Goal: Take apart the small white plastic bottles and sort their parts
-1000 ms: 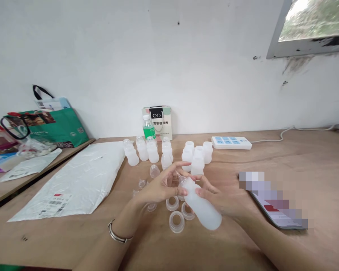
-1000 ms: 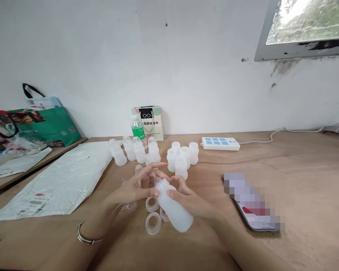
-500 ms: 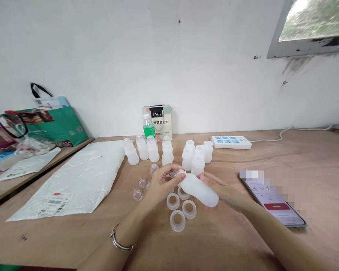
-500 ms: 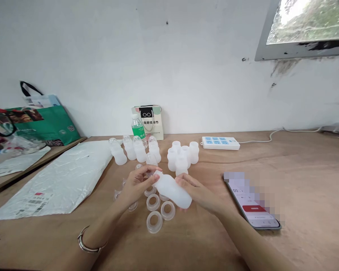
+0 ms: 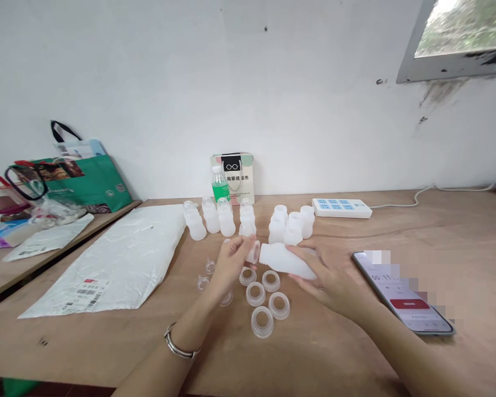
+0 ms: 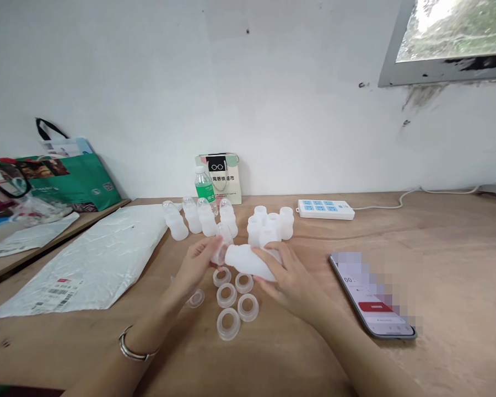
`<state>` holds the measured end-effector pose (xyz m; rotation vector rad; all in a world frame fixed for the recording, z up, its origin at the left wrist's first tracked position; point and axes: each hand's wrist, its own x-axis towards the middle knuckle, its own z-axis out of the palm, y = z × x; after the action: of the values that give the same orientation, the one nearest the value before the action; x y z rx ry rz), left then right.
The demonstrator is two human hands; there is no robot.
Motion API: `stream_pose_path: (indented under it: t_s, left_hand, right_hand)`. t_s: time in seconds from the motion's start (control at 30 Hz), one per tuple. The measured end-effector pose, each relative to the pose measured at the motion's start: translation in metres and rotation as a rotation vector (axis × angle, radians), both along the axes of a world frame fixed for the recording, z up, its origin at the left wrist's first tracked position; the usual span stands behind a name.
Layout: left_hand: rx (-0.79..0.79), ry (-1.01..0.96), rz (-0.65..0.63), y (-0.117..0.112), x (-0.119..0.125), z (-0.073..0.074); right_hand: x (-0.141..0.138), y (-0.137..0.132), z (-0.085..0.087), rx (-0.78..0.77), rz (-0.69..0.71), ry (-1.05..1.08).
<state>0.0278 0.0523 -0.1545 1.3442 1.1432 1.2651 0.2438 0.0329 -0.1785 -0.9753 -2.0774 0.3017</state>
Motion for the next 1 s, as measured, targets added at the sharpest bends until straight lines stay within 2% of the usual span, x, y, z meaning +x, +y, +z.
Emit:
stream_pose_path:
  t_s: [0.07, 0.13, 0.2, 0.27, 0.3, 0.37, 0.5, 0.63, 0.77, 0.87, 0.93, 1.0]
  left_hand:
    - [-0.006, -0.062, 0.041, 0.001, -0.001, 0.001]
    - [-0.006, -0.073, 0.065, 0.001, 0.000, 0.001]
    - [-0.015, -0.050, 0.041, -0.001, 0.002, 0.001]
    - [-0.009, -0.026, -0.011, -0.002, 0.003, 0.001]
    - [0.001, -0.015, -0.039, -0.002, 0.003, 0.000]
    - [0.021, -0.001, -0.083, -0.002, 0.003, -0.002]
    - [0.022, 0.024, -0.121, 0.000, 0.002, -0.007]
    - [0.061, 0.052, -0.133, 0.000, 0.003, -0.008]
    - [0.121, 0.089, -0.129, 0.000, 0.004, -0.009]
    - [0.112, 0.119, -0.106, -0.001, 0.003, -0.009]
    - [0.122, 0.145, -0.079, -0.003, 0.003, -0.009]
    - [0.161, 0.165, -0.048, -0.006, 0.003, -0.008]
  right_hand:
    - [0.007, 0.004, -0.001, 0.092, -0.107, 0.085]
    - [0.012, 0.012, -0.001, 0.058, -0.258, 0.364]
    - [0.014, 0.022, -0.001, -0.085, -0.291, 0.724]
    - [0.015, 0.034, -0.005, -0.285, -0.219, 0.952]
    - [0.014, 0.040, -0.008, -0.374, -0.200, 0.986]
    - [0.014, 0.050, -0.018, -0.480, -0.256, 0.955]
    - [0.015, 0.064, -0.041, -0.505, -0.414, 0.859]
    - [0.016, 0.073, -0.053, -0.505, -0.495, 0.770]
    - [0.015, 0.077, -0.054, -0.463, -0.484, 0.703]
    - [0.013, 0.067, -0.047, -0.368, -0.521, 0.677]
    - [0.007, 0.053, -0.039, -0.183, -0.578, 0.671]
    - [-0.004, 0.035, -0.030, 0.118, -0.566, 0.663]
